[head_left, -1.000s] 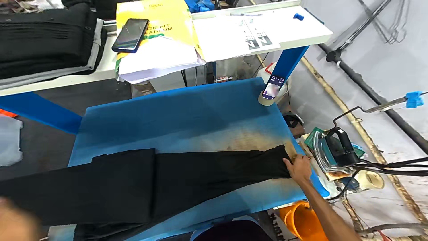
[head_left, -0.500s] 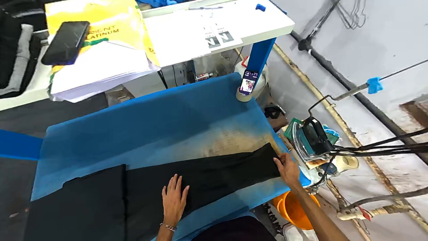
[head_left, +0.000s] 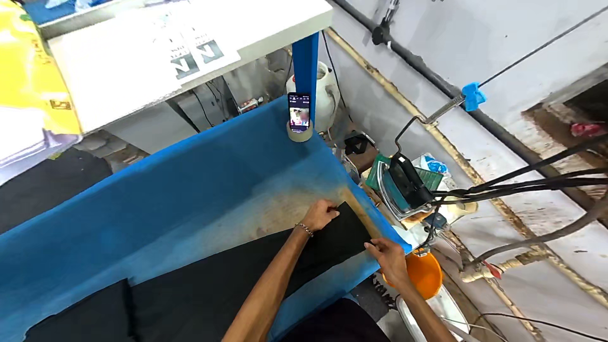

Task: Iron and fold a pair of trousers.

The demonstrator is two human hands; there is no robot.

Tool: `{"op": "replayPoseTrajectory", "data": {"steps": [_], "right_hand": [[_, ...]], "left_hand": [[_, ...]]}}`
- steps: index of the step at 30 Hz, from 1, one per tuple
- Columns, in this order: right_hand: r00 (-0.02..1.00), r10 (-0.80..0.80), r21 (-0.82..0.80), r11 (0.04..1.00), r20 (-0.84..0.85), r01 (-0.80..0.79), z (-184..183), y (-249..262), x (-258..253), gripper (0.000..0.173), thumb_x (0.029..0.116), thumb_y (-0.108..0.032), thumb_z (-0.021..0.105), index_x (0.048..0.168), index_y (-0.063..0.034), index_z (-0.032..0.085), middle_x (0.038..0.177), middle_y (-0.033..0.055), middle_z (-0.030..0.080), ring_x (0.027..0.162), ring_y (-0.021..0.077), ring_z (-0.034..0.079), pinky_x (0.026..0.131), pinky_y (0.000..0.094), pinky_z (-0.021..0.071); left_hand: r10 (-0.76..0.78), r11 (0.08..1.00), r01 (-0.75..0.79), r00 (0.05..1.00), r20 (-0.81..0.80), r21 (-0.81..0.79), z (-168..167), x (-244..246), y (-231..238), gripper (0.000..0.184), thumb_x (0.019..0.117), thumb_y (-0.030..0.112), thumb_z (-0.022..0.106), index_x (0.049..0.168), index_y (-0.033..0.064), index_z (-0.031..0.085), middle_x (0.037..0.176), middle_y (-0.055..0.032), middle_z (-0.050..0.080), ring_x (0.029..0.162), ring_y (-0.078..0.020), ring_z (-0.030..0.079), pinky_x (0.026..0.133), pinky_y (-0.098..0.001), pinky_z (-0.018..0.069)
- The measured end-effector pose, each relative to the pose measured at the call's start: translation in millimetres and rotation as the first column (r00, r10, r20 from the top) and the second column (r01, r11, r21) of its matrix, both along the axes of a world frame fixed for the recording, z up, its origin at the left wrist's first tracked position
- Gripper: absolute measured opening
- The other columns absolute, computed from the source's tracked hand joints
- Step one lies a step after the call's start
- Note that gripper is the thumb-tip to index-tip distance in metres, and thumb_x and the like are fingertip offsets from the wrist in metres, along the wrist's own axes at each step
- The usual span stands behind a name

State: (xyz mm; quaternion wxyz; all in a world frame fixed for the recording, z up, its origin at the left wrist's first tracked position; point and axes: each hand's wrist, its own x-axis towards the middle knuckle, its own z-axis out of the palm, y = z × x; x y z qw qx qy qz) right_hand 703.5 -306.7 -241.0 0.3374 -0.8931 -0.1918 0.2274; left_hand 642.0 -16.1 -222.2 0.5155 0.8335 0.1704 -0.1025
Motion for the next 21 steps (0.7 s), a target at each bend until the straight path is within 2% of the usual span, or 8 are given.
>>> {"op": "replayPoseTrajectory", "data": {"steps": [4, 6, 8, 13, 16, 18, 20, 21], "right_hand": [[0.999, 0.008, -0.161, 0.987, -0.043, -0.014, 11.3, 9.6, 3.5, 0.044, 0.0848, -0.056, 0.079, 0.097, -0.0139, 0.077, 0.072, 0.0019, 0.068, 0.067, 0.0211, 0.066, 0.066, 0.0518, 0.0559], [0.999, 0.043, -0.178, 0.983, -0.032, -0.048, 14.0, 11.7, 7.4, 0.039, 0.0886, -0.052, 0.077, 0.092, -0.0130, 0.075, 0.068, 0.0021, 0.065, 0.063, 0.0215, 0.062, 0.063, 0.0513, 0.0532], [0.996, 0.093, -0.176, 0.980, -0.016, -0.094, 20.2, 7.6, 12.3, 0.034, 0.0930, -0.047, 0.073, 0.090, -0.0133, 0.074, 0.066, 0.0019, 0.063, 0.061, 0.0211, 0.061, 0.060, 0.0496, 0.0517], [0.983, 0.162, -0.219, 0.966, 0.089, -0.140, 30.8, -6.1, 16.8, 0.033, 0.0954, -0.047, 0.068, 0.090, -0.0145, 0.074, 0.068, 0.0011, 0.066, 0.062, 0.0207, 0.064, 0.060, 0.0491, 0.0532], [0.960, 0.194, -0.240, 0.960, 0.203, -0.143, 10.9, -8.5, 12.5, 0.037, 0.0963, -0.047, 0.066, 0.089, -0.0116, 0.072, 0.067, 0.0029, 0.065, 0.060, 0.0223, 0.064, 0.055, 0.0484, 0.0522], [0.941, 0.186, -0.221, 0.967, 0.282, -0.125, -8.1, -12.9, 8.7, 0.041, 0.0961, -0.049, 0.065, 0.088, -0.0095, 0.072, 0.065, 0.0045, 0.064, 0.057, 0.0239, 0.064, 0.053, 0.0487, 0.0518], [0.930, 0.182, -0.196, 0.973, 0.319, -0.123, -16.4, -12.1, 6.4, 0.043, 0.0958, -0.049, 0.064, 0.093, -0.0070, 0.070, 0.063, 0.0053, 0.062, 0.055, 0.0251, 0.062, 0.052, 0.0483, 0.0507], [0.934, 0.184, -0.193, 0.973, 0.305, -0.129, -15.6, -11.5, 6.6, 0.042, 0.0953, -0.048, 0.066, 0.099, -0.0061, 0.068, 0.063, 0.0051, 0.061, 0.054, 0.0256, 0.062, 0.051, 0.0488, 0.0505]], "left_hand": [[-0.149, 0.986, 0.145, 0.988, -0.036, -0.082, 3.8, 38.4, 17.4, 0.019, 0.0977, 0.015, 0.069, 0.103, -0.0020, 0.075, 0.100, -0.0187, 0.073, 0.097, -0.0284, 0.070, 0.093, -0.0503, 0.0553], [-0.167, 0.982, 0.163, 0.985, -0.038, -0.101, 8.2, 49.2, 22.2, 0.017, 0.0959, 0.015, 0.071, 0.098, -0.0017, 0.075, 0.093, -0.0162, 0.073, 0.090, -0.0253, 0.070, 0.088, -0.0479, 0.0558], [-0.168, 0.984, 0.165, 0.985, -0.049, -0.064, 13.5, 57.8, 20.4, 0.017, 0.0948, 0.017, 0.074, 0.096, 0.0001, 0.076, 0.092, -0.0141, 0.074, 0.088, -0.0241, 0.070, 0.086, -0.0475, 0.0562], [-0.148, 0.984, 0.147, 0.989, 0.008, 0.103, -5.7, 65.6, 2.7, 0.022, 0.0926, 0.021, 0.076, 0.091, -0.0006, 0.071, 0.094, -0.0151, 0.069, 0.089, -0.0286, 0.068, 0.084, -0.0502, 0.0564], [-0.204, 0.956, 0.187, 0.977, 0.054, 0.225, -13.4, 63.4, -5.9, 0.021, 0.0966, 0.019, 0.070, 0.090, -0.0008, 0.069, 0.098, -0.0163, 0.067, 0.100, -0.0315, 0.066, 0.090, -0.0496, 0.0551], [-0.212, 0.946, 0.167, 0.967, 0.142, 0.279, -18.6, 58.4, -10.4, 0.020, 0.0977, 0.017, 0.068, 0.088, -0.0009, 0.069, 0.098, -0.0166, 0.067, 0.102, -0.0322, 0.065, 0.092, -0.0479, 0.0546], [-0.218, 0.937, 0.146, 0.954, 0.205, 0.318, -23.5, 54.0, -10.5, 0.020, 0.0987, 0.016, 0.066, 0.088, -0.0011, 0.068, 0.098, -0.0170, 0.067, 0.104, -0.0325, 0.065, 0.096, -0.0459, 0.0533], [-0.226, 0.933, 0.144, 0.948, 0.223, 0.331, -26.6, 52.9, -10.1, 0.020, 0.0991, 0.016, 0.066, 0.089, -0.0011, 0.068, 0.098, -0.0172, 0.067, 0.105, -0.0328, 0.065, 0.097, -0.0457, 0.0530]]}}
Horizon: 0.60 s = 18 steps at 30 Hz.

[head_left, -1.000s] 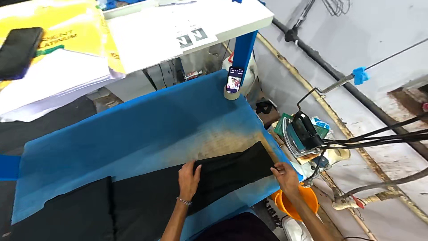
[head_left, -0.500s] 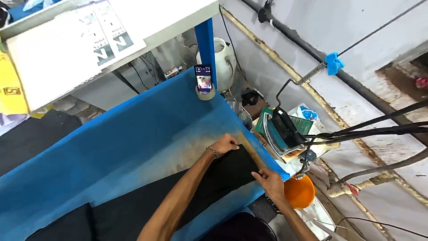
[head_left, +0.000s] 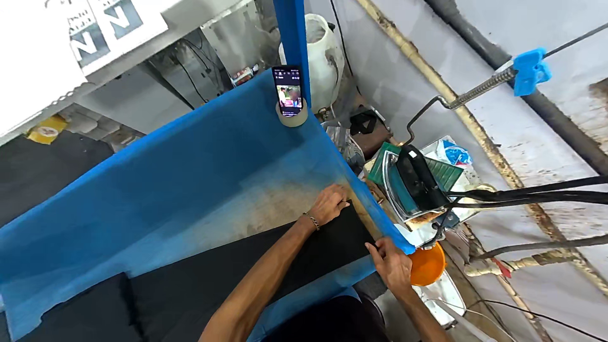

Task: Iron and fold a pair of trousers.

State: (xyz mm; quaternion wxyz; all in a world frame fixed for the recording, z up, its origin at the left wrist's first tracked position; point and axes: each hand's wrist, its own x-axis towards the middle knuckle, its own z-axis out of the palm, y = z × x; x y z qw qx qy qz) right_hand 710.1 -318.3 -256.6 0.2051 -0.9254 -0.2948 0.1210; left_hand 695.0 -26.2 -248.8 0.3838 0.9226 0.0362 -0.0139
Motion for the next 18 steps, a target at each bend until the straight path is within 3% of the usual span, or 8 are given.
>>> {"op": "replayPoseTrajectory", "data": {"steps": [3, 5, 7, 9, 11, 13, 15, 18], "right_hand": [[0.997, -0.004, -0.031, 1.000, -0.081, 0.001, 24.6, 8.0, 6.4, 0.040, 0.0959, -0.040, 0.071, 0.120, -0.0086, 0.065, 0.071, 0.0068, 0.067, 0.061, 0.0288, 0.066, 0.056, 0.0535, 0.0530], [1.000, -0.001, 0.064, 0.998, 0.013, 0.001, 62.7, 27.6, 24.2, 0.038, 0.0987, -0.032, 0.067, 0.127, -0.0070, 0.066, 0.098, 0.0129, 0.072, 0.086, 0.0322, 0.072, 0.073, 0.0560, 0.0594], [0.997, -0.048, 0.175, 0.984, 0.059, 0.037, 105.4, 58.0, 60.3, 0.053, 0.1007, -0.030, 0.064, 0.143, -0.0007, 0.052, 0.138, 0.0260, 0.057, 0.126, 0.0434, 0.057, 0.103, 0.0616, 0.0492], [0.988, -0.139, 0.220, 0.968, 0.066, 0.121, 122.2, 88.1, 107.5, 0.072, 0.1008, -0.041, 0.061, 0.151, 0.0051, 0.036, 0.148, 0.0344, 0.042, 0.137, 0.0502, 0.044, 0.111, 0.0647, 0.0402], [0.979, -0.201, 0.103, 0.975, 0.038, 0.196, 123.7, 107.3, 144.1, 0.079, 0.1013, -0.061, 0.048, 0.142, 0.0062, 0.048, 0.133, 0.0355, 0.055, 0.123, 0.0524, 0.055, 0.100, 0.0699, 0.0435], [0.984, -0.163, 0.025, 0.986, -0.068, 0.165, 124.2, 104.7, 169.9, 0.076, 0.1028, -0.066, 0.040, 0.123, 0.0045, 0.061, 0.105, 0.0299, 0.068, 0.094, 0.0482, 0.068, 0.080, 0.0711, 0.0513], [0.960, -0.076, 0.105, 0.989, -0.269, 0.108, 120.5, 96.0, 192.2, 0.070, 0.1051, -0.062, 0.041, 0.107, 0.0026, 0.067, 0.084, 0.0178, 0.067, 0.067, 0.0301, 0.065, 0.065, 0.0552, 0.0563], [0.839, -0.139, 0.152, 0.955, -0.527, 0.253, 121.4, 103.1, 195.4, 0.064, 0.0988, -0.070, 0.046, 0.089, -0.0089, 0.063, 0.069, 0.0012, 0.057, 0.051, 0.0133, 0.053, 0.050, 0.0358, 0.0519]], "left_hand": [[0.008, 0.997, -0.010, 0.999, 0.033, 0.074, -1.4, -4.0, -3.3, 0.023, 0.0999, 0.022, 0.067, 0.099, -0.0005, 0.070, 0.105, -0.0191, 0.068, 0.108, -0.0341, 0.066, 0.097, -0.0468, 0.0546], [0.074, 0.982, -0.085, 0.994, 0.076, 0.166, 4.2, -17.0, 0.3, 0.033, 0.0986, 0.032, 0.069, 0.108, 0.0005, 0.070, 0.109, -0.0200, 0.068, 0.108, -0.0351, 0.066, 0.093, -0.0484, 0.0562], [0.166, 0.966, -0.168, 0.986, 0.028, 0.197, 14.1, -53.0, 13.6, 0.036, 0.0977, 0.035, 0.070, 0.109, 0.0008, 0.070, 0.113, -0.0202, 0.067, 0.109, -0.0347, 0.067, 0.093, -0.0492, 0.0575], [0.215, 0.958, -0.190, 0.971, -0.105, 0.213, 24.4, -109.2, 32.7, 0.034, 0.0992, 0.034, 0.067, 0.110, 0.0020, 0.070, 0.120, -0.0197, 0.066, 0.113, -0.0343, 0.066, 0.096, -0.0511, 0.0561], [0.258, 0.945, -0.206, 0.947, -0.190, 0.255, 32.8, -173.3, 57.4, 0.034, 0.0996, 0.036, 0.067, 0.108, 0.0033, 0.071, 0.119, -0.0178, 0.067, 0.114, -0.0338, 0.065, 0.096, -0.0529, 0.0554], [0.316, 0.924, -0.231, 0.910, -0.269, 0.304, 41.3, -240.3, 82.1, 0.032, 0.0996, 0.034, 0.067, 0.109, 0.0046, 0.071, 0.117, -0.0155, 0.068, 0.113, -0.0332, 0.065, 0.096, -0.0543, 0.0546], [0.396, 0.899, -0.293, 0.861, -0.318, 0.324, 52.1, -304.7, 105.6, 0.029, 0.0992, 0.029, 0.069, 0.112, 0.0031, 0.072, 0.116, -0.0169, 0.069, 0.112, -0.0356, 0.066, 0.095, -0.0577, 0.0539], [0.493, 0.853, -0.373, 0.806, -0.327, 0.365, 45.8, -386.6, 140.8, 0.025, 0.0982, 0.029, 0.070, 0.105, 0.0054, 0.073, 0.109, -0.0142, 0.070, 0.107, -0.0353, 0.066, 0.092, -0.0615, 0.0522]]}}
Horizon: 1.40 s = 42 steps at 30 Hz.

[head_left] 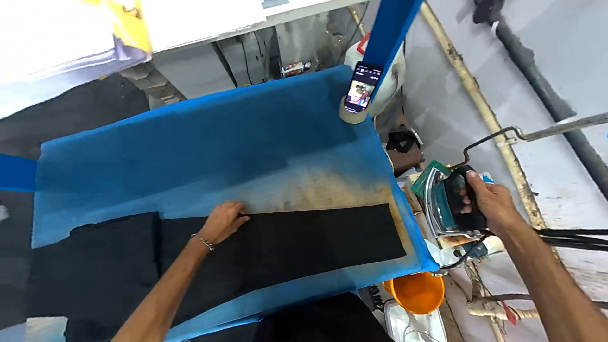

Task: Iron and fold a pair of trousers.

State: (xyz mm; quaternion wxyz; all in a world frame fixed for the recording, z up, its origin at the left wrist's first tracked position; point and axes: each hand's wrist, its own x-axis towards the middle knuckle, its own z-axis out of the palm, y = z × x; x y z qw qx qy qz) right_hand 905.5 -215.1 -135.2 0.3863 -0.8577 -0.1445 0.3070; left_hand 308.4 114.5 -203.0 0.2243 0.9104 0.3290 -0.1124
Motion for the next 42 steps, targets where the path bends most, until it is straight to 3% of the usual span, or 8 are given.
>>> {"op": "replayPoseTrajectory", "data": {"steps": [3, 7, 13, 23, 28, 31, 36, 42], "right_hand": [[0.987, -0.115, -0.017, 0.993, -0.110, 0.113, 8.1, 29.6, -54.5, 0.064, 0.0941, -0.077, 0.047, 0.085, -0.0141, 0.056, 0.062, -0.0019, 0.050, 0.045, 0.0128, 0.049, 0.045, 0.0363, 0.0499], [0.911, 0.396, -0.093, 0.909, -0.119, -0.407, -6.0, 47.6, -211.2, 0.066, 0.0994, -0.069, 0.047, 0.088, -0.0065, 0.066, 0.065, 0.0090, 0.059, 0.052, 0.0240, 0.060, 0.050, 0.0471, 0.0555], [0.191, 0.981, -0.210, 0.179, -0.037, -0.961, -2.5, 116.2, -431.3, 0.076, 0.0994, -0.074, 0.034, 0.098, -0.0051, 0.068, 0.083, 0.0171, 0.069, 0.086, 0.0378, 0.070, 0.078, 0.0610, 0.0528], [0.889, 0.422, -0.251, 0.893, 0.179, -0.374, -21.4, 79.8, -223.8, 0.071, 0.0989, -0.072, 0.043, 0.085, -0.0074, 0.069, 0.065, 0.0106, 0.061, 0.056, 0.0289, 0.062, 0.053, 0.0555, 0.0542], [0.993, 0.072, -0.072, 0.995, 0.089, -0.065, -29.1, 39.1, -166.0, 0.068, 0.0991, -0.071, 0.046, 0.076, -0.0078, 0.059, 0.055, 0.0064, 0.053, 0.041, 0.0219, 0.052, 0.040, 0.0415, 0.0502], [0.952, 0.305, -0.081, 0.949, -0.025, -0.306, -24.1, 43.7, -196.4, 0.063, 0.1019, -0.063, 0.048, 0.078, -0.0063, 0.061, 0.056, 0.0071, 0.053, 0.040, 0.0210, 0.050, 0.039, 0.0389, 0.0481], [0.299, 0.953, -0.238, 0.301, 0.046, -0.923, -22.3, 91.9, -330.6, 0.063, 0.0944, -0.071, 0.052, 0.090, -0.0128, 0.075, 0.066, 0.0049, 0.064, 0.063, 0.0228, 0.064, 0.061, 0.0505, 0.0547], [-0.405, 0.912, -0.218, -0.382, 0.070, -0.898, -9.8, 208.6, -531.9, 0.072, 0.0983, -0.073, 0.039, 0.085, -0.0081, 0.067, 0.071, 0.0116, 0.064, 0.074, 0.0317, 0.068, 0.068, 0.0553, 0.0531]], "left_hand": [[0.078, 0.996, -0.079, 0.997, -0.017, -0.050, -9.2, -29.8, 18.4, 0.024, 0.0977, 0.034, 0.070, 0.099, 0.0106, 0.074, 0.102, -0.0097, 0.070, 0.103, -0.0312, 0.066, 0.093, -0.0609, 0.0478], [0.102, 0.989, -0.094, 0.993, 0.066, -0.114, -17.9, -28.1, 23.3, 0.016, 0.0980, 0.026, 0.070, 0.096, 0.0111, 0.073, 0.096, -0.0078, 0.070, 0.096, -0.0280, 0.066, 0.091, -0.0590, 0.0466], [0.251, 0.935, -0.194, 0.954, 0.167, -0.298, -21.6, -33.0, 34.4, 0.017, 0.1002, 0.021, 0.068, 0.098, 0.0049, 0.073, 0.089, -0.0109, 0.069, 0.081, -0.0263, 0.066, 0.078, -0.0528, 0.0538], [0.312, 0.927, -0.237, 0.917, 0.246, -0.292, -32.8, -37.2, 31.9, 0.016, 0.0988, 0.021, 0.069, 0.092, 0.0069, 0.073, 0.085, -0.0074, 0.068, 0.076, -0.0223, 0.065, 0.074, -0.0501, 0.0531], [0.269, 0.948, -0.201, 0.923, 0.277, -0.248, -38.6, -39.0, 27.2, 0.017, 0.0989, 0.022, 0.069, 0.095, 0.0064, 0.073, 0.089, -0.0087, 0.068, 0.084, -0.0260, 0.065, 0.085, -0.0552, 0.0496], [0.144, 0.979, -0.102, 0.959, 0.243, -0.179, -26.5, -53.5, 28.9, 0.022, 0.1002, 0.028, 0.066, 0.104, 0.0067, 0.072, 0.099, -0.0110, 0.070, 0.098, -0.0289, 0.066, 0.092, -0.0557, 0.0503], [0.133, 0.991, -0.136, 0.987, -0.089, -0.022, -7.2, -152.7, 67.2, 0.029, 0.0950, 0.031, 0.072, 0.114, 0.0093, 0.073, 0.113, -0.0122, 0.072, 0.114, -0.0332, 0.065, 0.103, -0.0595, 0.0460], [0.276, 0.958, -0.274, 0.961, 0.016, -0.084, -1.2, -216.0, 111.9, 0.017, 0.0971, 0.022, 0.070, 0.096, 0.0067, 0.077, 0.094, -0.0118, 0.074, 0.097, -0.0314, 0.070, 0.097, -0.0580, 0.0499]]}}
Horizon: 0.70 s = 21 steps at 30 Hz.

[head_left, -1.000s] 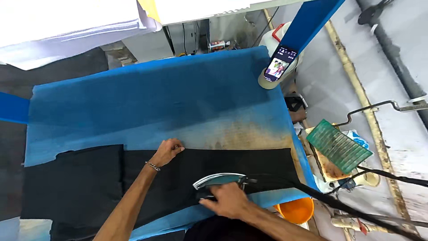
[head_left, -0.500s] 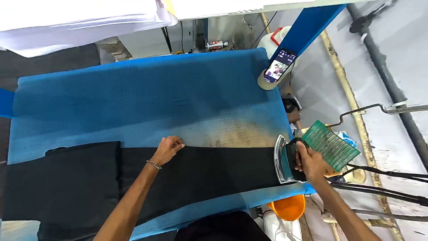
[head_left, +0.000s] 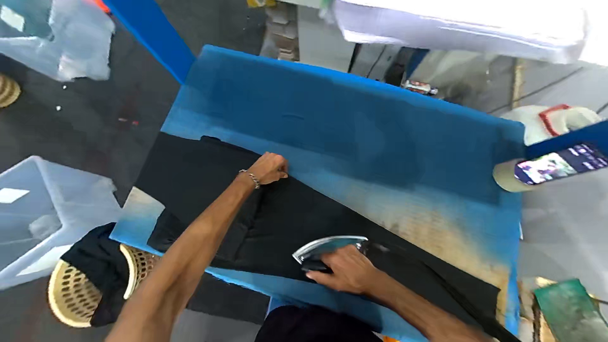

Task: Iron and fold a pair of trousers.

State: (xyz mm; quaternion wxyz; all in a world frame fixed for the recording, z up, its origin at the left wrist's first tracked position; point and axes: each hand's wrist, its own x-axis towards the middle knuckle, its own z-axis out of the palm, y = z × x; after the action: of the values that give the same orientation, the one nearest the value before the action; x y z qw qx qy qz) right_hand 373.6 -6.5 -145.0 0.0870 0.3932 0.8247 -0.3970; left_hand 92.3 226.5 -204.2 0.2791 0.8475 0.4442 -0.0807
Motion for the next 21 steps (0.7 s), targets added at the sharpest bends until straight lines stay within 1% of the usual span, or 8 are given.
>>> {"op": "replayPoseTrajectory", "data": {"steps": [4, 9, 11, 14, 16, 18, 19, 21], "right_hand": [[0.999, -0.042, 0.114, 0.992, -0.029, 0.045, -7.1, 113.5, -73.9, 0.067, 0.0980, -0.070, 0.045, 0.077, -0.0098, 0.066, 0.067, 0.0089, 0.062, 0.071, 0.0295, 0.067, 0.064, 0.0549, 0.0522], [0.898, -0.439, 0.062, 0.895, -0.046, 0.441, -11.1, 213.1, -101.4, 0.077, 0.0939, -0.080, 0.039, 0.075, -0.0092, 0.064, 0.067, 0.0103, 0.061, 0.065, 0.0297, 0.065, 0.058, 0.0563, 0.0516], [0.878, -0.476, 0.039, 0.877, -0.054, 0.479, -6.8, 194.4, -101.8, 0.075, 0.0937, -0.079, 0.042, 0.073, -0.0098, 0.063, 0.065, 0.0091, 0.060, 0.061, 0.0280, 0.063, 0.056, 0.0547, 0.0519], [0.951, -0.309, 0.033, 0.950, -0.029, 0.310, -3.1, 101.1, -99.5, 0.062, 0.0946, -0.071, 0.051, 0.075, -0.0149, 0.067, 0.064, 0.0042, 0.060, 0.062, 0.0240, 0.063, 0.058, 0.0523, 0.0538], [0.995, -0.077, -0.064, 0.995, 0.071, 0.081, -2.6, 32.5, -95.6, 0.069, 0.0942, -0.076, 0.045, 0.090, -0.0131, 0.072, 0.074, 0.0089, 0.068, 0.075, 0.0295, 0.070, 0.072, 0.0581, 0.0563], [0.994, 0.070, -0.092, 0.994, 0.080, -0.062, -1.2, -15.1, -89.7, 0.075, 0.0943, -0.078, 0.042, 0.089, -0.0086, 0.069, 0.073, 0.0136, 0.067, 0.076, 0.0346, 0.070, 0.071, 0.0608, 0.0548], [0.995, 0.071, -0.028, 0.997, 0.064, -0.069, -3.6, -28.6, -86.1, 0.074, 0.0945, -0.078, 0.041, 0.085, -0.0091, 0.066, 0.067, 0.0118, 0.064, 0.068, 0.0323, 0.069, 0.064, 0.0569, 0.0542], [0.994, -0.104, 0.133, 0.986, 0.029, 0.099, -11.5, -36.2, -81.2, 0.071, 0.0952, -0.076, 0.043, 0.079, -0.0115, 0.066, 0.060, 0.0068, 0.061, 0.059, 0.0258, 0.066, 0.054, 0.0495, 0.0537]], "left_hand": [[0.124, 0.992, -0.128, 0.977, 0.176, 0.009, -11.7, -9.6, -1.0, 0.017, 0.0970, 0.019, 0.068, 0.098, 0.0045, 0.076, 0.097, -0.0141, 0.074, 0.100, -0.0319, 0.069, 0.099, -0.0563, 0.0495], [0.514, 0.754, -0.649, 0.677, 0.527, 0.099, 32.4, -58.2, -48.7, 0.028, 0.1078, 0.023, 0.051, 0.120, 0.0069, 0.070, 0.117, -0.0118, 0.070, 0.114, -0.0252, 0.066, 0.100, -0.0473, 0.0539], [0.565, 0.702, -0.703, 0.648, 0.511, 0.116, 46.1, -72.7, -81.4, 0.029, 0.1077, 0.027, 0.051, 0.123, 0.0095, 0.069, 0.121, -0.0096, 0.069, 0.113, -0.0235, 0.066, 0.097, -0.0472, 0.0556], [0.651, 0.668, -0.742, 0.624, 0.432, 0.065, 31.8, -82.6, -108.2, 0.037, 0.1029, 0.037, 0.061, 0.126, 0.0078, 0.065, 0.111, -0.0106, 0.070, 0.095, -0.0244, 0.070, 0.082, -0.0489, 0.0595], [0.700, 0.661, -0.750, 0.636, 0.326, 0.043, 18.2, -72.3, -107.4, 0.058, 0.0958, 0.052, 0.067, 0.131, 0.0062, 0.059, 0.112, -0.0145, 0.068, 0.092, -0.0298, 0.070, 0.078, -0.0531, 0.0590], [0.710, 0.678, -0.729, 0.683, 0.170, 0.095, 9.0, -53.5, -100.4, 0.083, 0.0851, 0.070, 0.068, 0.136, 0.0049, 0.055, 0.127, -0.0189, 0.063, 0.102, -0.0363, 0.069, 0.078, -0.0553, 0.0588], [0.701, 0.698, -0.706, 0.708, 0.093, 0.119, 6.4, -45.3, -94.5, 0.085, 0.0848, 0.070, 0.068, 0.135, 0.0031, 0.054, 0.131, -0.0211, 0.060, 0.106, -0.0387, 0.068, 0.077, -0.0547, 0.0589], [0.689, 0.717, -0.685, 0.724, 0.011, 0.129, 5.6, -37.3, -85.6, 0.060, 0.0963, 0.048, 0.065, 0.130, -0.0002, 0.057, 0.130, -0.0234, 0.060, 0.106, -0.0409, 0.067, 0.077, -0.0550, 0.0587]]}}
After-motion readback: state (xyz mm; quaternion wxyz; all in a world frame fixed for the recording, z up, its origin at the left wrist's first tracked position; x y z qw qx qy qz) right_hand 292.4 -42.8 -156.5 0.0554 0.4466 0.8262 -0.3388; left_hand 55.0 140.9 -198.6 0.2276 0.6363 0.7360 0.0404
